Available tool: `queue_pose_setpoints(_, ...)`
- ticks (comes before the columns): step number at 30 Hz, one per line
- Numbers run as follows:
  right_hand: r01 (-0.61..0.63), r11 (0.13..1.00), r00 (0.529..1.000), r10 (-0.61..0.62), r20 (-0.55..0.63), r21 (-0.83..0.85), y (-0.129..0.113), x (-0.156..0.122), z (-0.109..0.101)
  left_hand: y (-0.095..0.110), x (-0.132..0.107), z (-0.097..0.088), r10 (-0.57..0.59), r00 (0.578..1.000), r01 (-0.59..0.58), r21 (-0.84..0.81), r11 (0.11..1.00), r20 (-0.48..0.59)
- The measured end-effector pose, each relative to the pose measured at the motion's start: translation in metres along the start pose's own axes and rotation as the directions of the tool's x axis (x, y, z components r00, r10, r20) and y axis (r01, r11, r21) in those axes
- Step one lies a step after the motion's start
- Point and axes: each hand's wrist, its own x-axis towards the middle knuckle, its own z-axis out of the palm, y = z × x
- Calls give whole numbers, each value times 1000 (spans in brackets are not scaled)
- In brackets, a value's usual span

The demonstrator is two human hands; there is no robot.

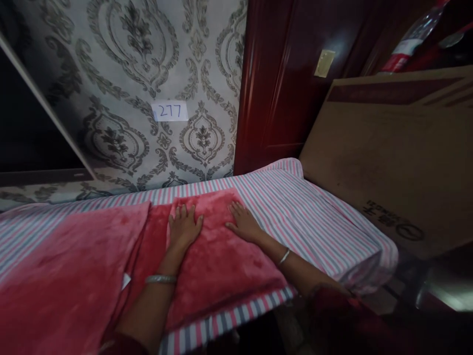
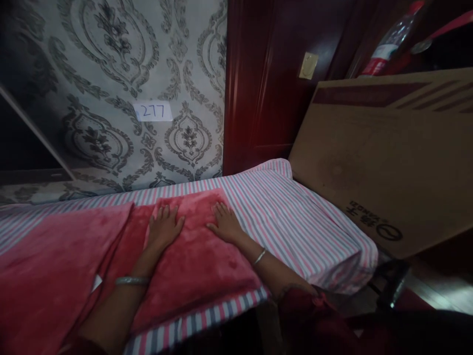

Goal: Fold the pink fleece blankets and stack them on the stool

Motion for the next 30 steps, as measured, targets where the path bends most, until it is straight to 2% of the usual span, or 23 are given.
queue_pose_setpoints(4, -33, 995, 994, 23, 111, 93, 3, -2, -24, 2, 0, -3, 15, 1000, -15, -21, 1000, -5)
queue_pose_setpoints(6, -90, 990, 988, 75, 137, 108, -2, -21, -36, 3, -1, -4, 15, 1000, -16, -26, 1000, -12)
queue_pose_setpoints(8, -105, 991, 992, 98, 83, 83, -11, -51, -43, 5, -1, -5, 16, 1000, -16, -33, 999, -14)
queue_pose_setpoints(10, -92, 995, 995, 90, 35, 43, -22, -84, -43, 6, -2, -5, 20, 1000, -20, -46, 999, -11)
queue_pose_setpoints(13, -111, 994, 992, 110, 67, 12, -33, -119, -32, 9, -2, -8, 9, 1000, -9, -59, 998, 8)
queue_pose_setpoints(18, -131, 991, 989, 129, 79, 18, -31, -127, -21, 13, -6, -29, 15, 994, -6, -85, 996, 111)
queue_pose_setpoints(21, -119, 993, 991, 117, 70, 25, -28, -124, -20, 15, -31, -51, 74, 993, -66, -83, 994, 97)
queue_pose_setpoints(24, -115, 993, 992, 113, 63, 19, -27, -125, -18, 12, -78, -62, 228, 970, -220, -85, 972, 88)
queue_pose_setpoints(27, -112, 993, 992, 111, 57, 19, -25, -126, -15, 1, -127, -53, 327, 939, -318, -93, 944, 103)
queue_pose_setpoints(30, -105, 994, 993, 104, 59, 23, -23, -126, -13, -13, -152, -32, 305, 937, -289, -112, 951, 173)
